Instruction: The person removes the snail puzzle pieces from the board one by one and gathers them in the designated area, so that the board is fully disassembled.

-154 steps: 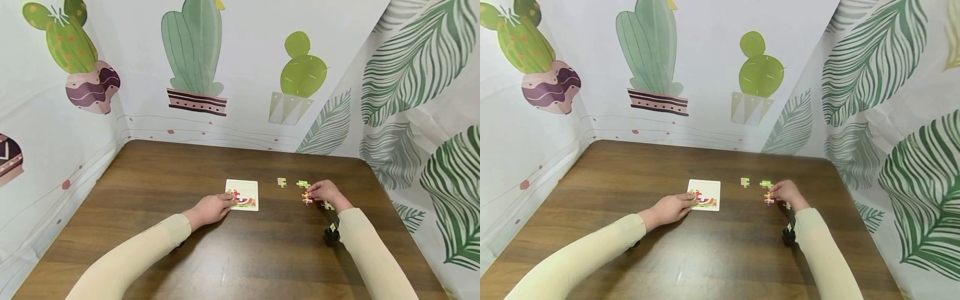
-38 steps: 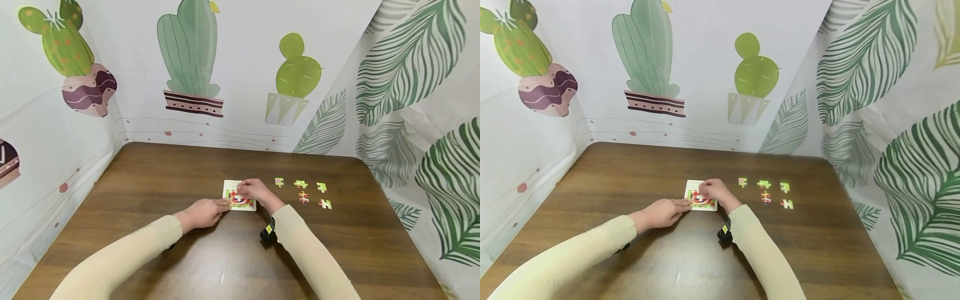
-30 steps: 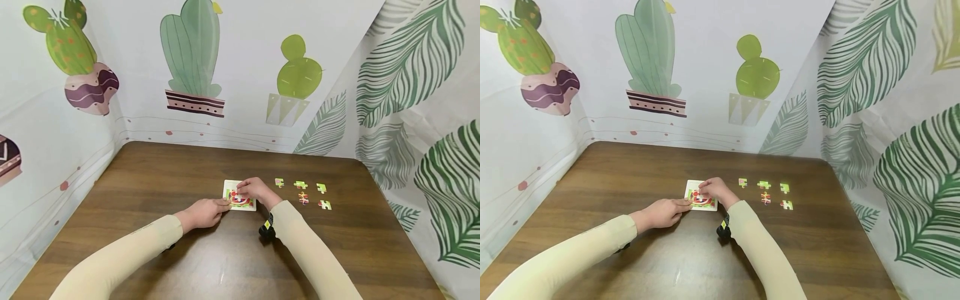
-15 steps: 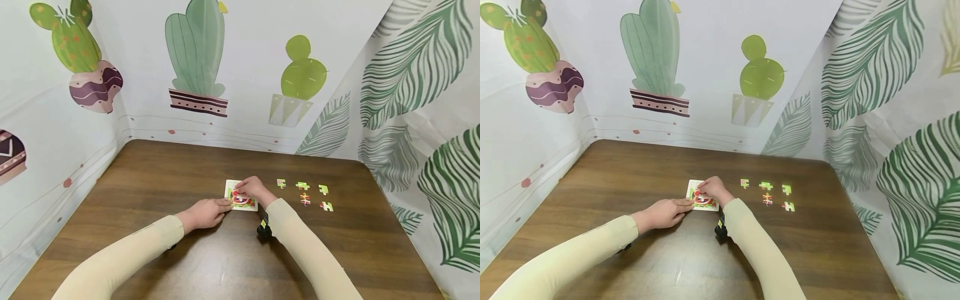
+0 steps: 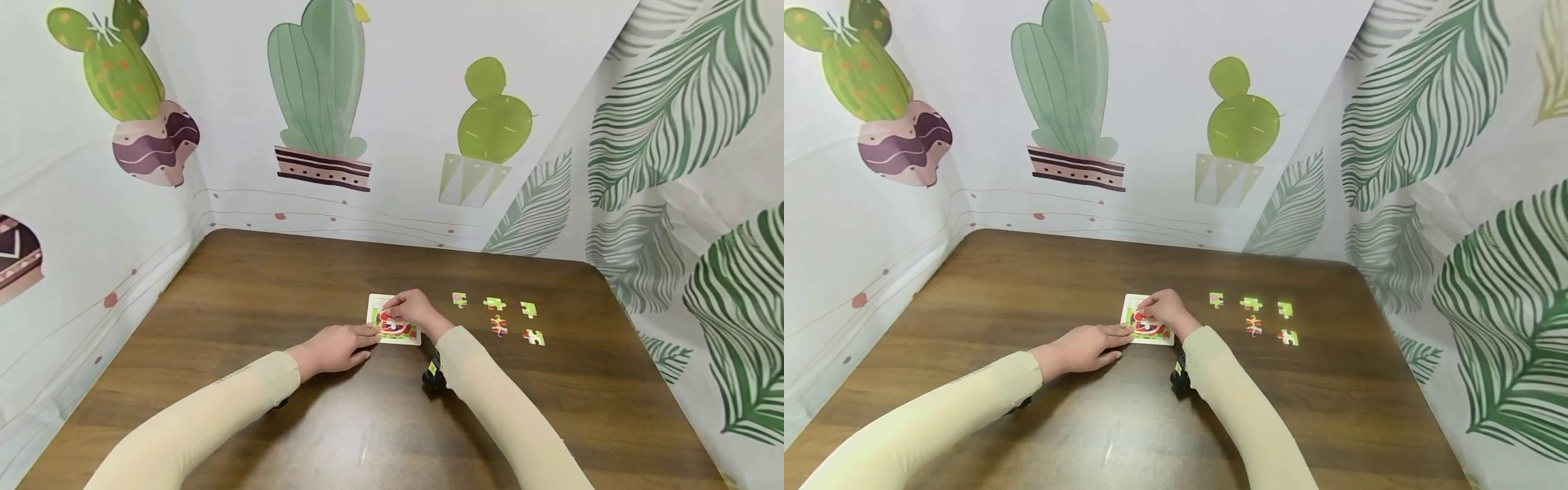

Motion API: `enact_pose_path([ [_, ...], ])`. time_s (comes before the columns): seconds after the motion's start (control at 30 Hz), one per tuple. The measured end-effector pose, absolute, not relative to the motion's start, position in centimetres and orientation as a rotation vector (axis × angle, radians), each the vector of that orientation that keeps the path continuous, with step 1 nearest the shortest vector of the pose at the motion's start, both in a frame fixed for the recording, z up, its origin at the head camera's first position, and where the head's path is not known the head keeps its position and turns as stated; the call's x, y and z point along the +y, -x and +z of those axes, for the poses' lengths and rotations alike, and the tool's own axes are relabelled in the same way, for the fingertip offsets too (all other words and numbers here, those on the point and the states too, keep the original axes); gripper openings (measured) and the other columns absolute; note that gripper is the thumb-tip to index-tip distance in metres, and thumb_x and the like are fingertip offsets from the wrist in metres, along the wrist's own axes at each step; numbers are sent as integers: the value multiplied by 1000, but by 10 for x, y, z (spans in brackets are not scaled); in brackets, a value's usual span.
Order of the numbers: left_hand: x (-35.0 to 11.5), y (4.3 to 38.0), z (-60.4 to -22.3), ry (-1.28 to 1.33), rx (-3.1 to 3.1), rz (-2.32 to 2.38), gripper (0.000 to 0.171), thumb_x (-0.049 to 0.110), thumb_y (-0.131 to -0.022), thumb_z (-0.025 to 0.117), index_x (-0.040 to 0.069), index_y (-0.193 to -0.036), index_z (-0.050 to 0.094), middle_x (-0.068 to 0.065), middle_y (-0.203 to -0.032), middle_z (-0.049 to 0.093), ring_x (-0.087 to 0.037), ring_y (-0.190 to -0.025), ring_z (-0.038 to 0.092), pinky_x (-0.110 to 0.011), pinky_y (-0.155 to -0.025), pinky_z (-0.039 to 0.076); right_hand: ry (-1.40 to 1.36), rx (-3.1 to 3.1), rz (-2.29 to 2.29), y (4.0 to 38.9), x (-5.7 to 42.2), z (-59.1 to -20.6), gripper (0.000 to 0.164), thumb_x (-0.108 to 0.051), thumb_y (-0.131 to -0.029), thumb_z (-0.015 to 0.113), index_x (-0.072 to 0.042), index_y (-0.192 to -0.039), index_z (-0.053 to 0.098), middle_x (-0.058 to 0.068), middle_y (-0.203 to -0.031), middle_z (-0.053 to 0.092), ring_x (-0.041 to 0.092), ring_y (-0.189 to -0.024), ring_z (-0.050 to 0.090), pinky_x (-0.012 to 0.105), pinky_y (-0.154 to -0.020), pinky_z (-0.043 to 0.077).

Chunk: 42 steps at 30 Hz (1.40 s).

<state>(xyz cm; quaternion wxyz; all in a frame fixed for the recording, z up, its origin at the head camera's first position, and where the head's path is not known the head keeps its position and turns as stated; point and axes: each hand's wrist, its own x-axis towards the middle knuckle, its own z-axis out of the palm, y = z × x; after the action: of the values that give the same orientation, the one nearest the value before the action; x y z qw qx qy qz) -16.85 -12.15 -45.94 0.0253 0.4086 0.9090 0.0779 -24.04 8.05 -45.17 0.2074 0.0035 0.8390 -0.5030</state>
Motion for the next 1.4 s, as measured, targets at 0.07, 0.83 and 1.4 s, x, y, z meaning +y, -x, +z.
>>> enact_pose_path([
  [0.07, -122, 168, -459, -1259, 2810, 247, 40, 21, -100, 64, 8, -138, 66, -8, -147, 62, -24, -136, 61, -42, -106, 54, -5, 2338, -1406, 241, 80, -453, 16, -2, -94, 69, 5, -106, 77, 16, -102, 75, 8, -76, 63, 22, -76, 60],
  [0.83, -121, 170, -458, -1292, 2838, 231, 36, 20, -99, 64, 9, -132, 70, -10, -143, 66, -25, -128, 67, -40, -102, 57, 67, 2447, -1392, 232, 79, -451, 14, -2, -95, 68, 5, -103, 77, 17, -101, 75, 6, -74, 59, 17, -68, 55],
  [1.4, -118, 171, -455, -1223, 2816, 261, 39, 20, -95, 63, 9, -132, 70, -9, -143, 66, -25, -128, 67, -41, -102, 56, 55, 2386, -1484, 232, 83, -456, 14, -1, -97, 65, 6, -103, 75, 16, -101, 72, 8, -78, 63, 23, -75, 61],
])
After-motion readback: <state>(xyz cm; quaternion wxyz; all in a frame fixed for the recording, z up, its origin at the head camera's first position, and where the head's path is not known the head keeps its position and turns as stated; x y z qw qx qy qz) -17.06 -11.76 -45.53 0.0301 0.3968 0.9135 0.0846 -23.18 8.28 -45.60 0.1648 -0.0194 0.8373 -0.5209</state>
